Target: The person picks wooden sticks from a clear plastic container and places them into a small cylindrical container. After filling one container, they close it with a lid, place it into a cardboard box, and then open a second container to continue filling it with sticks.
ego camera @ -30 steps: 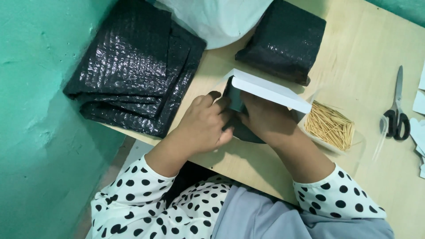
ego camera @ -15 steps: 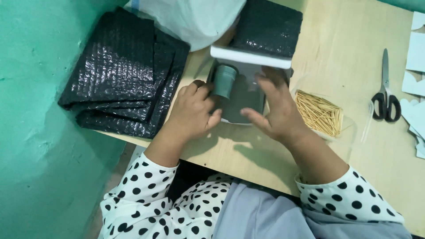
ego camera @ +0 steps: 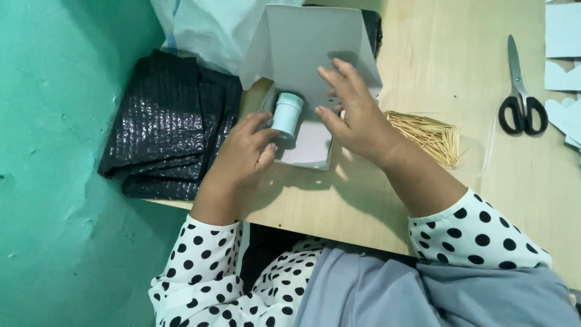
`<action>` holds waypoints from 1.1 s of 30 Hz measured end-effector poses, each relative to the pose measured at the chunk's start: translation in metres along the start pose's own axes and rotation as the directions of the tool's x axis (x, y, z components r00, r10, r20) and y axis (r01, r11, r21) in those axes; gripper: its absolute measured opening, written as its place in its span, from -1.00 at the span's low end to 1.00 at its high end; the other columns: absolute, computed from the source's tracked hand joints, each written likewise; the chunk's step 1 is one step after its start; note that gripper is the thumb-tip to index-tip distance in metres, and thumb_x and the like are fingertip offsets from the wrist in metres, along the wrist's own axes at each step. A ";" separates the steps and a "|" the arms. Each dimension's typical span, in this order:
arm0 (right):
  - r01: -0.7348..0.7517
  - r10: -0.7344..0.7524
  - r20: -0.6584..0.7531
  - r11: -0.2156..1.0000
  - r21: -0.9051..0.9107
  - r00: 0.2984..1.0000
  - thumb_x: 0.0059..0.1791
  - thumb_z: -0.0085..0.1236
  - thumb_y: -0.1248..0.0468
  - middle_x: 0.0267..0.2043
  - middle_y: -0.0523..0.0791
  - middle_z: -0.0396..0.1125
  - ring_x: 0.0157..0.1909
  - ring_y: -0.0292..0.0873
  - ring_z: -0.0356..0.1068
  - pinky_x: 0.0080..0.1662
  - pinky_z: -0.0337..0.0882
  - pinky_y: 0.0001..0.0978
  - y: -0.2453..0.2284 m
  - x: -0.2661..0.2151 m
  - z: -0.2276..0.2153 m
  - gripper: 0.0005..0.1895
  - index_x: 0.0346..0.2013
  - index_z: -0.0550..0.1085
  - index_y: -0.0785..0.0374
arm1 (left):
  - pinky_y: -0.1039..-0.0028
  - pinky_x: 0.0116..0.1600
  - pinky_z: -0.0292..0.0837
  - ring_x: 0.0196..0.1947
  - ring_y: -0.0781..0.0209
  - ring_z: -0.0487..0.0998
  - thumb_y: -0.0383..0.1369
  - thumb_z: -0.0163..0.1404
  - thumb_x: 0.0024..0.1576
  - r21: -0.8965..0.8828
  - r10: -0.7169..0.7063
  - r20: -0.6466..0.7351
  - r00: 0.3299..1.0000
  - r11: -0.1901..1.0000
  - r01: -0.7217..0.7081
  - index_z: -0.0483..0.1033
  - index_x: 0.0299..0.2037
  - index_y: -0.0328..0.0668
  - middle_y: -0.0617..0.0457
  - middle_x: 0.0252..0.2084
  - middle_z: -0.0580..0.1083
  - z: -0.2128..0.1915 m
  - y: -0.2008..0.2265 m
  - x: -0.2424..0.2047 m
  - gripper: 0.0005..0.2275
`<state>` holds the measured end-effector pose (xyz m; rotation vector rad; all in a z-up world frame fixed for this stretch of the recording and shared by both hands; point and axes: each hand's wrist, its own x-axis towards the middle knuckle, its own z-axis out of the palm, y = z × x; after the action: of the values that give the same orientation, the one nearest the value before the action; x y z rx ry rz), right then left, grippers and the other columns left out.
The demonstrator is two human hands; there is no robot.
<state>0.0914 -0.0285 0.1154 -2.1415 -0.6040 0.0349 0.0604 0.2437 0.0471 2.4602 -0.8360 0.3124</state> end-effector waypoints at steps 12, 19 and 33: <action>0.410 -0.414 -0.031 0.908 -0.082 0.910 0.07 0.07 0.37 0.51 0.24 -0.09 0.32 0.29 0.31 0.24 0.44 0.08 0.023 -0.049 0.024 -0.45 0.37 0.31 0.04 | -0.10 0.31 0.26 0.30 -0.39 0.34 -0.18 0.11 0.16 0.224 -0.001 -0.236 0.972 0.973 0.056 0.58 0.08 -0.11 -0.20 0.21 0.41 0.007 0.058 -0.029 -0.66; 0.458 -0.468 -0.128 0.883 -0.101 0.875 0.09 0.06 0.33 0.38 0.21 0.16 0.15 0.25 0.44 0.13 0.50 0.08 0.033 -0.153 0.003 -0.69 0.14 0.45 0.19 | 0.03 0.15 0.43 0.15 -0.29 0.48 -0.19 0.08 0.14 -0.349 0.162 0.172 0.972 0.933 -0.093 0.51 0.09 -0.23 -0.22 0.10 0.43 0.076 0.144 -0.022 -0.62; -0.257 0.023 -0.698 0.938 -0.233 0.715 0.04 0.12 0.36 0.14 0.05 0.37 -0.06 0.04 0.50 -0.06 0.56 -0.09 0.120 -0.358 -0.100 -0.75 0.00 0.57 0.20 | -0.16 0.46 -0.04 0.41 -0.47 0.17 -0.16 -0.01 0.22 -0.552 0.637 0.420 0.646 0.745 -0.376 0.29 0.29 -0.41 -0.48 0.29 0.25 0.242 0.304 0.100 -0.47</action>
<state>-0.1512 -0.3184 0.0154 -2.2777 0.0133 -0.8026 -0.0374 -0.1425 0.0028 1.8440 -1.6959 -0.4490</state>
